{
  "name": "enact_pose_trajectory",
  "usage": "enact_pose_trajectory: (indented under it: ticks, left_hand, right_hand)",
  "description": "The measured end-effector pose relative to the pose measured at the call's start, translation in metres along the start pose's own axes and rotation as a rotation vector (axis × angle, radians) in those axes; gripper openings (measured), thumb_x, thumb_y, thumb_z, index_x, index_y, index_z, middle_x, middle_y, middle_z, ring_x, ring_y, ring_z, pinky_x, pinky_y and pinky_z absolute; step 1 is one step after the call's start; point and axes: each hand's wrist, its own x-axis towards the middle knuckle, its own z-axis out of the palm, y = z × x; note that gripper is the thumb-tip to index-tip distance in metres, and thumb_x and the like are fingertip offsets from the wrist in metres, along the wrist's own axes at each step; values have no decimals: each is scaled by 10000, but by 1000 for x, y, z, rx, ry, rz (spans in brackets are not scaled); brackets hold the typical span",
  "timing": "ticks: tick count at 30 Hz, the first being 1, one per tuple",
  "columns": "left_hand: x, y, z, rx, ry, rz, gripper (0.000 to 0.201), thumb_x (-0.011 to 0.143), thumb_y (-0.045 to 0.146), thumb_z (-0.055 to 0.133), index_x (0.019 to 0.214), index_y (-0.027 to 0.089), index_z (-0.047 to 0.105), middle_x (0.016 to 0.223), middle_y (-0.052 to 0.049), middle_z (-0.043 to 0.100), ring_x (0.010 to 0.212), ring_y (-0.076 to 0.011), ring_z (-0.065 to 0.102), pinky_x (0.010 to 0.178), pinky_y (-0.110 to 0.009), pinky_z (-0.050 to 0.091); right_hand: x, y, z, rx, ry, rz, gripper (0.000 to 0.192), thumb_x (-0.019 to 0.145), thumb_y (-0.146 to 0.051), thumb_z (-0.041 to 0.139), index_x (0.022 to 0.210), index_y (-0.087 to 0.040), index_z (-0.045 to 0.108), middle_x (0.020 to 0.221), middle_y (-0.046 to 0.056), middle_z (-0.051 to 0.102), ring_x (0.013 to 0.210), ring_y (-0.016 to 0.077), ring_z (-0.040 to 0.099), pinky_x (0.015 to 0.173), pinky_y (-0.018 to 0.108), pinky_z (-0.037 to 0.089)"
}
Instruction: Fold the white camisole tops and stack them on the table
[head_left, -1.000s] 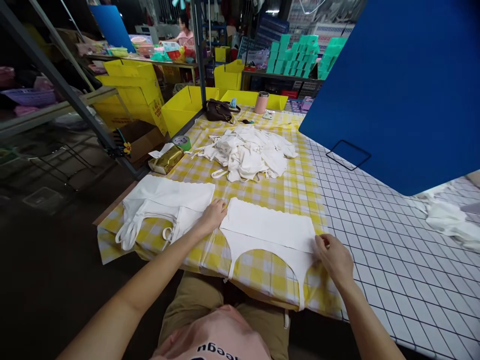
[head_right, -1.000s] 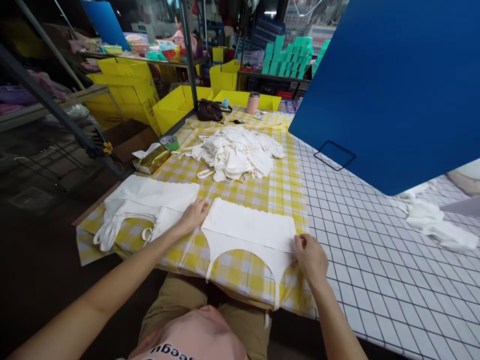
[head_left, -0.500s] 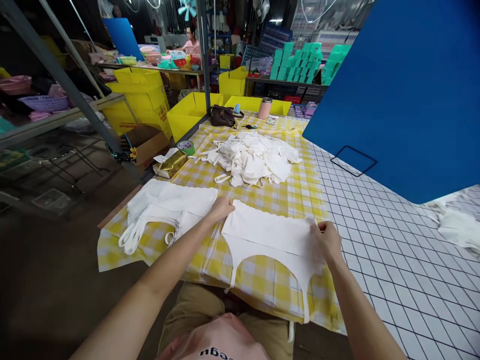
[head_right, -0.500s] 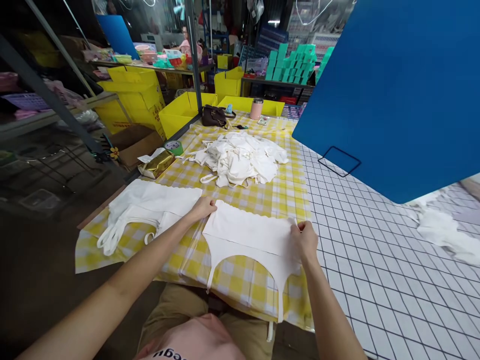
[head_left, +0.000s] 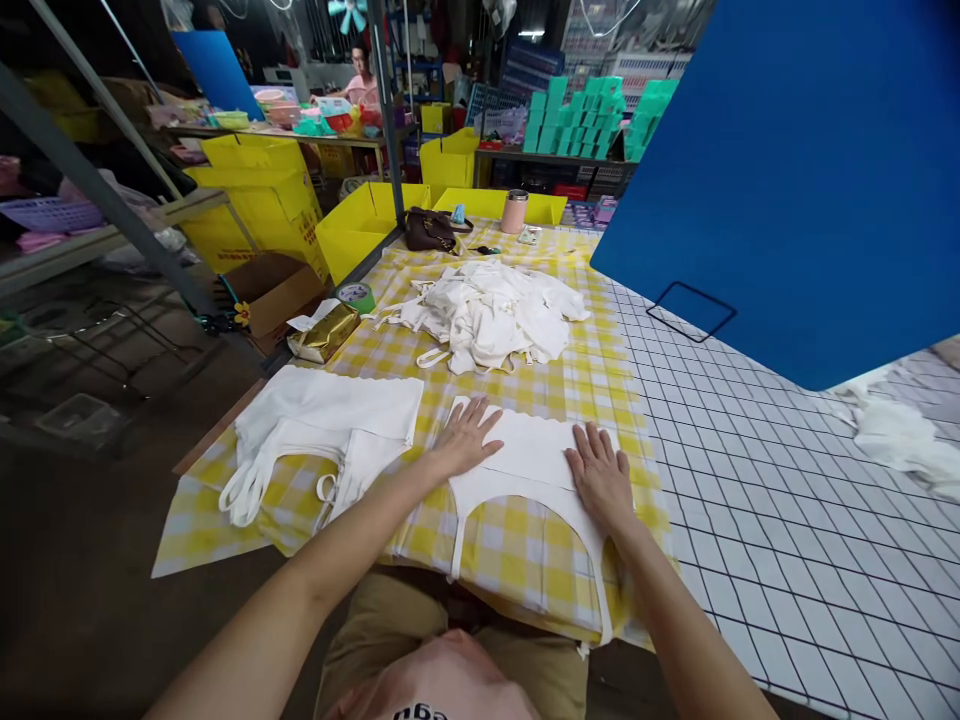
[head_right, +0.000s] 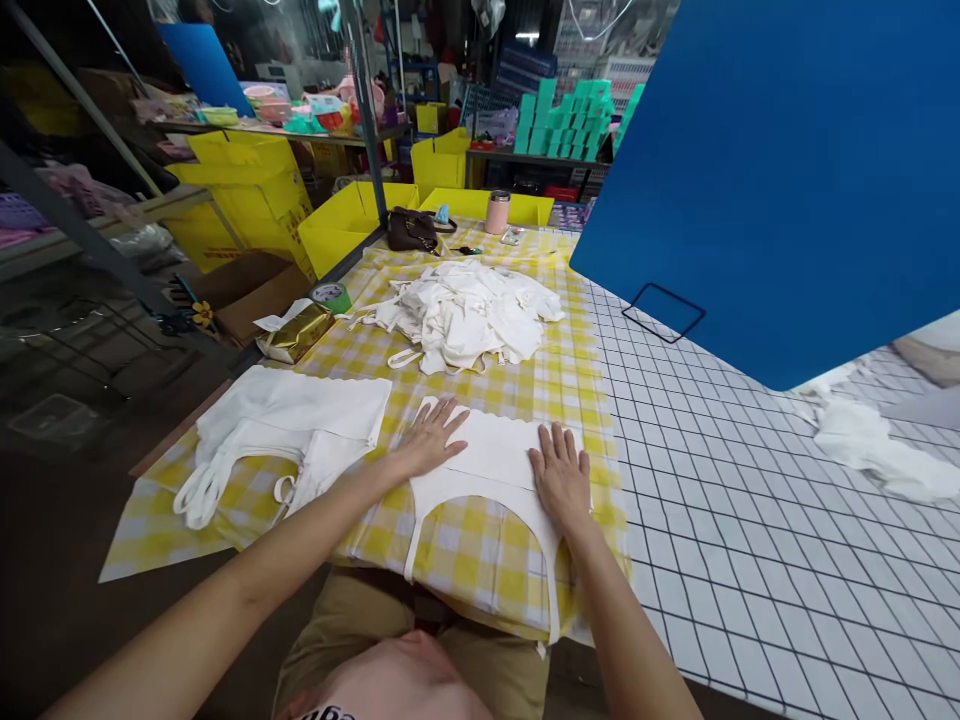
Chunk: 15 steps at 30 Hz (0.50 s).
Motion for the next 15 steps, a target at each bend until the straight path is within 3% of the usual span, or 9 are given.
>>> enact_pose_trajectory:
  ticks: [3, 6, 8, 10, 12, 15]
  left_hand:
    - [-1, -3, 2, -4, -38, 0, 590, 888, 494, 356, 1399, 212, 271, 1502, -103, 151, 1386, -254, 80, 1118, -466, 91]
    - [0, -4, -3, -18, -81, -18, 615, 884, 509, 350, 1410, 208, 247, 1507, -111, 112, 1388, -258, 40, 1114, -487, 61]
    - [0, 0, -8, -32, -111, -50, 633, 875, 519, 360, 1414, 211, 233, 1507, -113, 103, 1386, -275, 25, 1103, -518, 55]
    - [2, 10, -11, -37, -121, -50, 625, 877, 500, 368, 1416, 219, 223, 1508, -107, 102, 1386, -280, 31, 1097, -535, 52]
    - [4, 25, -13, -33, -114, 4, 594, 889, 453, 369, 1415, 220, 225, 1507, -99, 115, 1387, -267, 54, 1102, -523, 45]
    - [10, 57, -8, -39, -110, 123, 565, 893, 411, 375, 1410, 222, 243, 1505, -88, 139, 1386, -256, 82, 1111, -506, 50]
  right_hand:
    - [-4, 21, 3, -2, -28, 70, 570, 918, -443, 110, 1429, -223, 233, 1508, 26, 174, 1379, 212, 101, 1079, 479, 142]
    - [-16, 37, -4, 56, 16, 130, 559, 899, -424, 174, 1398, -203, 298, 1489, 65, 232, 1366, 239, 158, 1058, 512, 172]
    - [-36, 42, -15, 142, 104, 179, 564, 865, -423, 246, 1348, -159, 370, 1438, 124, 328, 1318, 279, 270, 1027, 522, 225]
    - [-66, 45, -29, 289, 155, 232, 534, 828, -443, 304, 1219, -131, 490, 1263, 163, 519, 1156, 293, 466, 950, 480, 341]
    - [-105, 48, -42, 474, 27, 243, 462, 812, -490, 327, 959, -150, 602, 931, 122, 658, 877, 254, 594, 799, 390, 446]
    - [-162, 50, -47, 708, -443, 211, 490, 809, -568, 336, 659, -180, 594, 613, 52, 625, 624, 202, 585, 604, 305, 459]
